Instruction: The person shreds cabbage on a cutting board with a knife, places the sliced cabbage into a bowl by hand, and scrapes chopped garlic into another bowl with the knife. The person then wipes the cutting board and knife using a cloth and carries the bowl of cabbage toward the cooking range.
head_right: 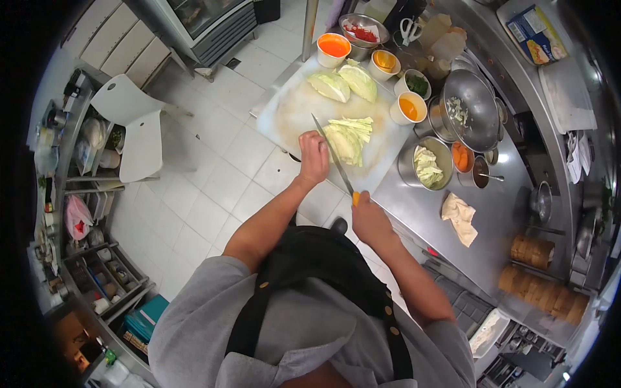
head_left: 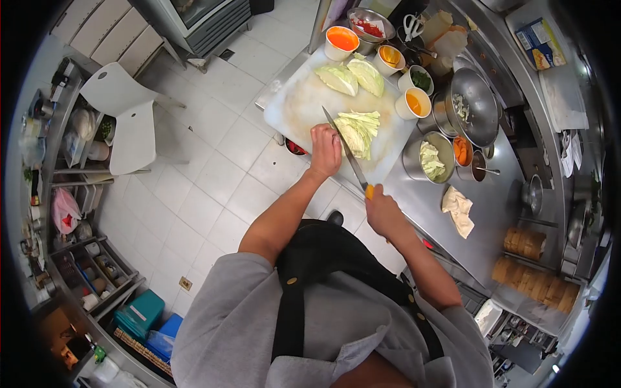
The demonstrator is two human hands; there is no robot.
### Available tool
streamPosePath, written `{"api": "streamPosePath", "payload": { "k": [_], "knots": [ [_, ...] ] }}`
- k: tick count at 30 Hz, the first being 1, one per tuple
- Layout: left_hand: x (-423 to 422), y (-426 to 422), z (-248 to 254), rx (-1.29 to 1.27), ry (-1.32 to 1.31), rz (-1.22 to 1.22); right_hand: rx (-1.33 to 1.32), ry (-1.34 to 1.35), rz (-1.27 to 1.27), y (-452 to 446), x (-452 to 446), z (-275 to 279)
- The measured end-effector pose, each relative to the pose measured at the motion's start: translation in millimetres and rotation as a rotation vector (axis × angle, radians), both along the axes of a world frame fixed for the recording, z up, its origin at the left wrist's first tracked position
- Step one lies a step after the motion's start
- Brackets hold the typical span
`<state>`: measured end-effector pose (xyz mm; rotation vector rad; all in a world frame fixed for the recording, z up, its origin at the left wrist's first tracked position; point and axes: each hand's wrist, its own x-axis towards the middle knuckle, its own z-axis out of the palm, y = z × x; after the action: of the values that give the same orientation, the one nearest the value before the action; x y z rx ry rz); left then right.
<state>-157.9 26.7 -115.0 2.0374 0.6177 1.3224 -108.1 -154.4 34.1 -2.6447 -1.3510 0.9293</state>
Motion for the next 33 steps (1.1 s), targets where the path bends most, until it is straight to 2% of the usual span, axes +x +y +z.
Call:
{"api": "streamPosePath", "payload": {
  "k": [5, 8, 11, 14, 27, 33],
  "knots": [
    [-24.9, 3.5, 1.8, -0.058, -0.029, -0.125, 0.238, -0.049, 0.038, 48.5, 13.3, -104.8],
    [-31.7, 0.2, -3.1, -0.012, -0.011, -0.108, 0.275, -0.046, 0.076, 42.8, 20.8, -93.3],
    [-28.2, 3.4, -3.9, -0.007, 0.000, -0.072, 0.228, -0.091, 0.058, 19.3, 11.5, -28.7],
    [-25.8, 1.9, -9.8, -0.018, 0.012, -0.064, 0.192, -0.118, -0.005, -2.3, -3.7, 5.0],
    [-28.4, -0.5, -3.2, 0.016, 0.040, -0.040, 0.047, -0.099, 0.116, 9.7, 1.9, 16.3],
    [-27.7, 0.9, -2.9, 0.017, 0.017, -0.030, 0.026, -0.075, 0.109, 31.1, 8.0, -5.6]
  ]
}}
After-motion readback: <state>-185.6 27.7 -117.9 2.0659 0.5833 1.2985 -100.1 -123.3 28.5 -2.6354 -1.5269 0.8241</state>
